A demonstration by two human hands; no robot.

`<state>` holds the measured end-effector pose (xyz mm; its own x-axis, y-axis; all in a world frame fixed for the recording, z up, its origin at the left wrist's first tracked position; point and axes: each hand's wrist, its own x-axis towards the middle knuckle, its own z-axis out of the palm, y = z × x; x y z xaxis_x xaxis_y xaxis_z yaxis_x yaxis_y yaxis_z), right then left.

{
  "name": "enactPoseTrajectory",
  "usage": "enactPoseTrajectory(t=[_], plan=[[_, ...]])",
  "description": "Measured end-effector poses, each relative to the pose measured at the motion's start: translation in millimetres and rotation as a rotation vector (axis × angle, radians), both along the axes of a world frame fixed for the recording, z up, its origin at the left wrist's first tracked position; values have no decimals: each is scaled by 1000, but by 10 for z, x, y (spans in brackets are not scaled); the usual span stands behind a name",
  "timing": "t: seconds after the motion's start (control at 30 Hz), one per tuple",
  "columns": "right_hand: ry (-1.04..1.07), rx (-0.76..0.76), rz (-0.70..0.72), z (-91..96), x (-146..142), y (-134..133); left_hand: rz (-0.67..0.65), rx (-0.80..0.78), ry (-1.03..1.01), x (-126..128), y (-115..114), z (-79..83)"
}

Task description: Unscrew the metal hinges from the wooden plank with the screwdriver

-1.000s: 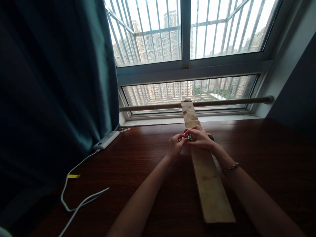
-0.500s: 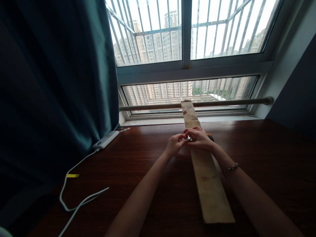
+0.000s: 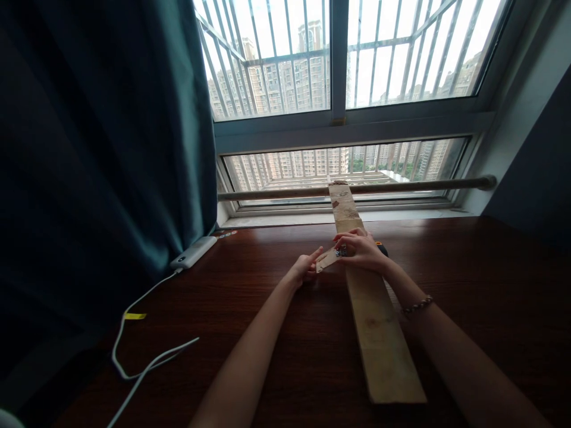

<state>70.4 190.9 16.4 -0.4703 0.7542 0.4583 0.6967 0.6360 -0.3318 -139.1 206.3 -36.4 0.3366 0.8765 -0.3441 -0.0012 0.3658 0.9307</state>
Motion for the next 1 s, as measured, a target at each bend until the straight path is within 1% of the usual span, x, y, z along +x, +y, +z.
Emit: enactPoseTrajectory(t=[0.07, 0.1, 0.13, 0.17, 0.23, 0.3, 0.43, 0.5, 0.6, 0.73, 0.87, 0.93, 1.0], plan=[[-5, 6, 3, 1, -2, -1, -91, -60, 23, 7, -12, -18], [-8, 11, 4, 0, -2, -1, -117, -70, 13, 9, -15, -25], [-12, 16, 4, -1, -3, 0, -116, -57, -13, 11, -16, -29], [-15, 19, 4, -2, -2, 3, -91, -20, -57, 10, -16, -30], [-21, 17, 5, -7, 4, 12, 2, 83, -170, 3, -17, -26], [-17, 7, 18, -7, 16, 23, 88, 152, -266, -5, -21, -15], [39, 36, 20, 24, 19, 30, 166, 183, -309, -8, -43, -8], [32, 91, -28, 57, -13, 16, 177, 181, -306, -2, -52, -17], [-62, 145, -80, 97, -100, -20, 179, 186, -301, 7, -53, -34], [-156, 107, -108, 80, -200, -46, 186, 205, -294, 24, -54, -31], [-129, 59, -108, 15, -223, -19, 206, 222, -302, 67, -94, 19], [-96, 36, -109, -9, -219, 0, 170, 221, -315, 95, -130, 51], [-68, 20, -104, -24, -212, 15, 103, 236, -323, 118, -164, 76]])
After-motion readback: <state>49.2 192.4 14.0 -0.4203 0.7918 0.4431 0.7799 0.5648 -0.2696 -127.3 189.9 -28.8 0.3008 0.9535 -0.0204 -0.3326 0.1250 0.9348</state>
